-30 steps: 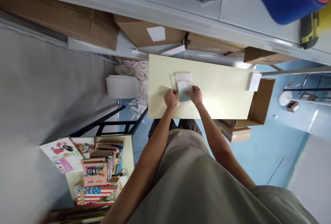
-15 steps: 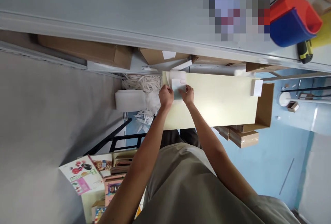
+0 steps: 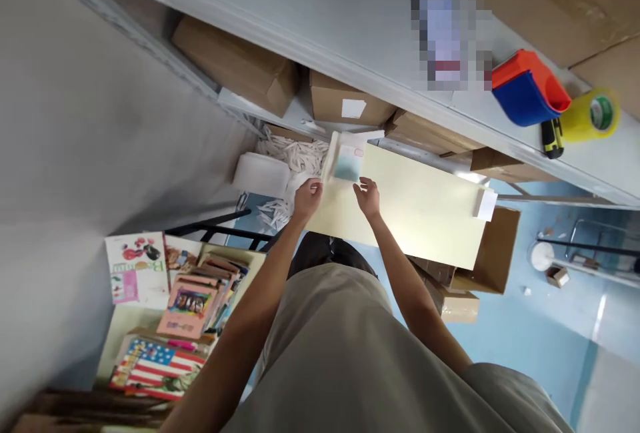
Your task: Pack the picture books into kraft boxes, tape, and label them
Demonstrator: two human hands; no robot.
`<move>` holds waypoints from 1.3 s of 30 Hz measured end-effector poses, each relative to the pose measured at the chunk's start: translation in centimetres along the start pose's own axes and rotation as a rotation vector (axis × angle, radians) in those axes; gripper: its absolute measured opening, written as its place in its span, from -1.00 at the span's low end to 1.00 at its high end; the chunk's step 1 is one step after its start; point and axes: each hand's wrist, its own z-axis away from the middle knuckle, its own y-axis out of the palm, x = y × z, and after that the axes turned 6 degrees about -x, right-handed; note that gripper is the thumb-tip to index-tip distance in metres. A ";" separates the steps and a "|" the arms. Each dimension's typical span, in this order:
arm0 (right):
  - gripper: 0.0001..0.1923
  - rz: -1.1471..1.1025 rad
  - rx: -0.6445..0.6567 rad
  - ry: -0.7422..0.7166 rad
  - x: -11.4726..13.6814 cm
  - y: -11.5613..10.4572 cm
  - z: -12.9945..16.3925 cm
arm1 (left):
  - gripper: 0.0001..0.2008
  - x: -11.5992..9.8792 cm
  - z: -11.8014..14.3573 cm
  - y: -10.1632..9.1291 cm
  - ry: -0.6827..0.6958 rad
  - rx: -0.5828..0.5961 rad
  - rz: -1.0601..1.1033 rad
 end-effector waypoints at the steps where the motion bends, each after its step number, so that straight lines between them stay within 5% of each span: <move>1: -0.64 -0.024 0.033 -0.016 0.0 -0.3 1.1 | -0.83 0.7 1.6 -0.8 0.001 -0.024 0.038; 6: -0.65 -0.115 0.220 -0.088 0.1 -0.5 6.0 | -0.82 3.7 10.6 -4.4 -0.029 -0.179 0.227; 14: -0.58 -0.141 0.546 -0.233 3.0 2.6 13.6 | -0.77 7.3 25.3 -8.5 -0.146 -0.541 0.540; 20: -0.51 -0.159 0.737 -0.381 6.0 3.8 20.3 | -0.69 9.6 31.9 -11.2 -0.089 -0.768 0.693; 26: -0.50 -0.166 0.936 -0.504 8.1 6.9 30.4 | -0.75 13.3 38.9 -16.4 -0.044 -0.937 0.775; 32: -0.50 -0.126 1.147 -0.547 6.5 12.3 44.7 | -0.78 22.8 50.6 -23.2 -0.092 -1.224 0.725; 36: -0.50 -0.075 1.307 -0.525 4.4 16.5 53.7 | -0.69 31.3 57.4 -27.1 -0.269 -1.571 0.682; 39: -0.52 -0.035 1.374 -0.431 3.6 20.4 59.3 | -0.54 35.9 60.4 -28.3 -0.412 -1.725 0.713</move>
